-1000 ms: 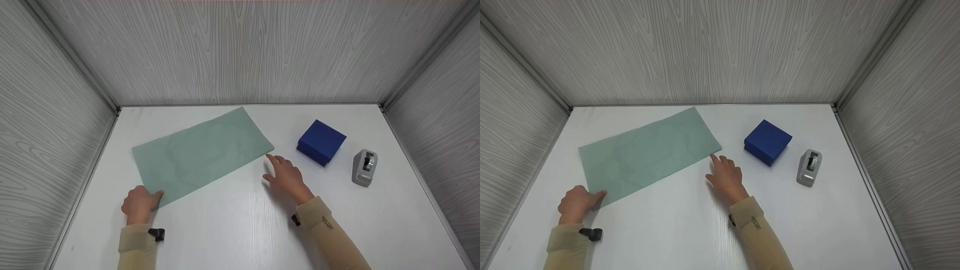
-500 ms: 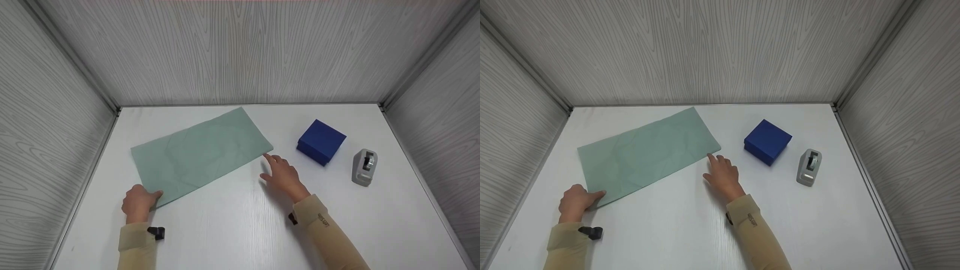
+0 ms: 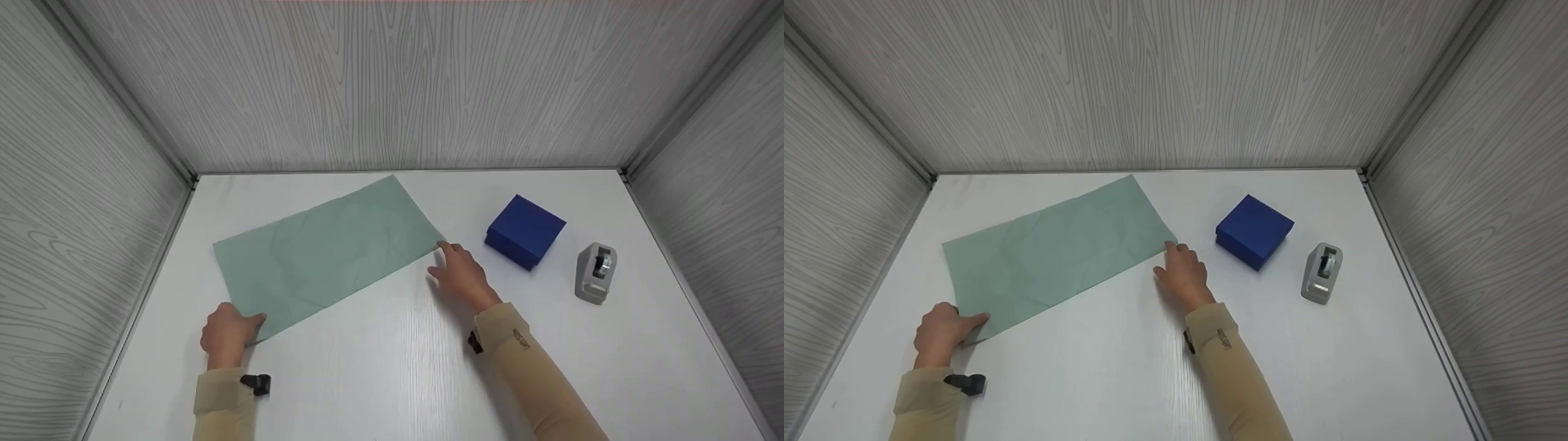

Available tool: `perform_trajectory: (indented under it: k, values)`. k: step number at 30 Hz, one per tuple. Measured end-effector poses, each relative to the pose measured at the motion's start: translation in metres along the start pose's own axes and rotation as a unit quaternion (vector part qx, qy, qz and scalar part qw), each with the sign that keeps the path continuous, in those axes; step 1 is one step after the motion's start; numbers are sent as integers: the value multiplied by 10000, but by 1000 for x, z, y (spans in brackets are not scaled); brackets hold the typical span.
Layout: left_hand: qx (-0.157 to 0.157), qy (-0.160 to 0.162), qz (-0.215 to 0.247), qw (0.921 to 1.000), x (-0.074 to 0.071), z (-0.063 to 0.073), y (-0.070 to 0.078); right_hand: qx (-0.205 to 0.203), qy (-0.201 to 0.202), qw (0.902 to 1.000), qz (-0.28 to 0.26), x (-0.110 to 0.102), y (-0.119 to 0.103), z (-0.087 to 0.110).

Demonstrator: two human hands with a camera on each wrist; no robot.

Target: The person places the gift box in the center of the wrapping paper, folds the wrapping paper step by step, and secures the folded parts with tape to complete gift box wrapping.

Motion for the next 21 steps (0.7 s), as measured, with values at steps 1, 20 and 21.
perform_trajectory:
  k: [1, 20, 21]
  values:
    - [20, -7, 18, 10000, 0, 0, 0, 68, 9, 10000, -26, 0, 2, -3]
    - [276, -157, 408, 9987, 3, 3, 1, 596, 312, 9910, -1157, 2, 18, -19]
    - [289, -141, 412, 9986, 3, 3, 1, 632, 284, 9888, -1325, 2, 19, -19]
Point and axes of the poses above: each hand's wrist, its own z-axis away from the middle knuckle, its own x-axis out of the palm, y = z × x, the point moved 9 cm from there along -z, towards the middle knuckle, and after that the axes turned 5 degrees about z, right-handed, at the moved point
